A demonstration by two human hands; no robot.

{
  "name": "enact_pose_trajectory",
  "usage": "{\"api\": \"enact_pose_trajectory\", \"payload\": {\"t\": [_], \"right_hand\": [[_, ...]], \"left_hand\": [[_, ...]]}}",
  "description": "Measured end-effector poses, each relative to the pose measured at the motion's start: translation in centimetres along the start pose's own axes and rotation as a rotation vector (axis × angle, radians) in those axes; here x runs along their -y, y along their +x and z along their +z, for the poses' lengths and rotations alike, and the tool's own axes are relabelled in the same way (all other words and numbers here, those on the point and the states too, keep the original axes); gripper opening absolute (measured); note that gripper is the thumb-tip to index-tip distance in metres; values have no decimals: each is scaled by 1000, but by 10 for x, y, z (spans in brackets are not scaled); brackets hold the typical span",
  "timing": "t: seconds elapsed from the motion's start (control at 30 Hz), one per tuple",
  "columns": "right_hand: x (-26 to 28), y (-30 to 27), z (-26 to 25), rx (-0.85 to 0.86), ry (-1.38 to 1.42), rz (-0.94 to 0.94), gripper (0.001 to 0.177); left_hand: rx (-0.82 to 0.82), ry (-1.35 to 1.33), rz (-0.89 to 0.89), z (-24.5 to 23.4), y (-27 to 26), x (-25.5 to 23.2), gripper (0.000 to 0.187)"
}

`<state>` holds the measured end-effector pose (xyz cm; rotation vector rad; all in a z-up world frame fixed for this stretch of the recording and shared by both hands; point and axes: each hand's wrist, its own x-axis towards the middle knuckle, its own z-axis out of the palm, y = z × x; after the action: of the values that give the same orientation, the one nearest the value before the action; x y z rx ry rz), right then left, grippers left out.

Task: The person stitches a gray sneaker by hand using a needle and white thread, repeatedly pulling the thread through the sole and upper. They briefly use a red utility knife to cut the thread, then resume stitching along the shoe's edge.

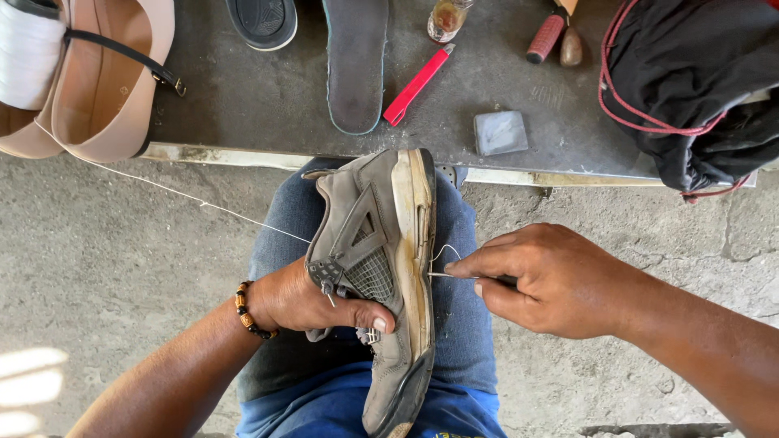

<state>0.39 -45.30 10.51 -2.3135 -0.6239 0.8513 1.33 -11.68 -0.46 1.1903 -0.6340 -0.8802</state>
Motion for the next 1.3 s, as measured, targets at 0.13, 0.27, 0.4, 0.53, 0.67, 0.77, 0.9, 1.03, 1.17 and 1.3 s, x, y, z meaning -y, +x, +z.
{"api": "enact_pose_trajectory", "payload": {"t": [0.13, 0.27, 0.4, 0.53, 0.67, 0.77, 0.9, 1.03, 1.17, 1.3], "right_hand": [[-4, 10, 10, -24, -13, -30, 37], [0, 20, 18, -48, -24, -50, 32], [8, 29, 21, -8, -46, 0, 30], [10, 34, 32, -77, -62, 7, 21], [16, 42, 46, -100, -145, 37, 11], [18, 41, 26, -68, -95, -85, 13], [23, 25, 4, 24, 84, 72, 23], [15, 14, -2, -70, 48, 68, 18], [26, 7, -1, -61, -43, 138, 27], [29, 1, 16, -130, -137, 158, 23]], "left_hand": [[26, 21, 13, 1, 5, -4, 46], [-3, 16, 7, 4, 5, -5, 44], [-21, 56, 24, 5, 3, -4, 40], [-56, 108, 31, 4, 0, -1, 40], [-39, 70, 25, 5, -1, 2, 41], [-124, -46, 109, 5, 6, -1, 55], [-119, -157, -73, -25, -22, -13, 46], [-538, 3, -342, -76, -52, -19, 65], [-768, 1018, -682, -93, -79, -61, 52], [-693, 1453, -666, -65, -53, -64, 46]]}}
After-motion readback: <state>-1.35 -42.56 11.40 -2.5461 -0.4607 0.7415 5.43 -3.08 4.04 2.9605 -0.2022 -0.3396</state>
